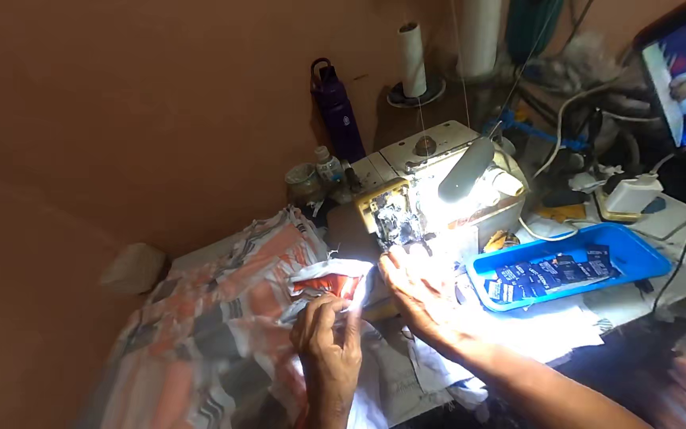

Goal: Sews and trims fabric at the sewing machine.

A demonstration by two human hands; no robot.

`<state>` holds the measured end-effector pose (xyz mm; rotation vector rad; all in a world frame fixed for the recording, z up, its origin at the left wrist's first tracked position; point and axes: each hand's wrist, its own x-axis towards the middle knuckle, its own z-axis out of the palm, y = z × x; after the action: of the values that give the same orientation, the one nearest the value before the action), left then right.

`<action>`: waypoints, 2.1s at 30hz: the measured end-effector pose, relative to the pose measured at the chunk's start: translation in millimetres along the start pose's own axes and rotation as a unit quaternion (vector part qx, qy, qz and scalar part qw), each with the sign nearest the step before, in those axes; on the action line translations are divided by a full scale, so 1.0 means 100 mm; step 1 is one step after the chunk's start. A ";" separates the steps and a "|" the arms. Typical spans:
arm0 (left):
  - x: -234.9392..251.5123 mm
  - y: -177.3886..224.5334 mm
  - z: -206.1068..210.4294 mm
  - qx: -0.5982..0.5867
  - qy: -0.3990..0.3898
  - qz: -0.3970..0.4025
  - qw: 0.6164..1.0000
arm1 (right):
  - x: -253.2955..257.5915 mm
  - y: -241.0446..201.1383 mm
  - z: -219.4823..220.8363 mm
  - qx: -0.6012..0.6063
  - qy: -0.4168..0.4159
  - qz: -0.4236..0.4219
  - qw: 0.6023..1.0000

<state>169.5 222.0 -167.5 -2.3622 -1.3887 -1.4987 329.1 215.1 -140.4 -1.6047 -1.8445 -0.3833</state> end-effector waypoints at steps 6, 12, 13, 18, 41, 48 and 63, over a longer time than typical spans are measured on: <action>-0.02 0.01 -0.17 -0.043 -0.034 0.010 0.998 | -0.11 0.13 -0.06 0.088 -0.009 0.050 0.995; 0.01 0.05 -0.30 -0.032 -0.069 0.065 0.995 | -0.40 0.38 -0.37 0.170 0.015 0.128 0.977; 0.01 0.06 -0.32 -0.036 -0.077 0.068 0.994 | -0.41 0.39 -0.39 0.204 0.010 0.128 0.970; -0.04 0.11 -0.39 -0.007 -0.099 0.067 0.993 | -0.33 0.28 -0.23 0.244 -0.012 0.060 0.968; 0.22 0.29 -0.74 -0.109 -0.190 0.070 0.973 | -0.22 0.36 -0.38 0.502 -0.045 -0.040 0.863; 0.45 0.25 -1.06 -0.051 -0.292 0.127 0.947 | -0.22 0.40 -0.69 0.536 -0.065 -0.169 0.824; 0.62 -0.37 -1.18 -0.406 -0.301 -0.057 0.861 | -0.76 0.54 -0.43 0.668 -0.146 0.066 0.727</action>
<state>68.8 233.5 -73.5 -3.5725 -1.0807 -1.6912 395.9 142.2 -168.0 -0.6961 -1.4590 1.1230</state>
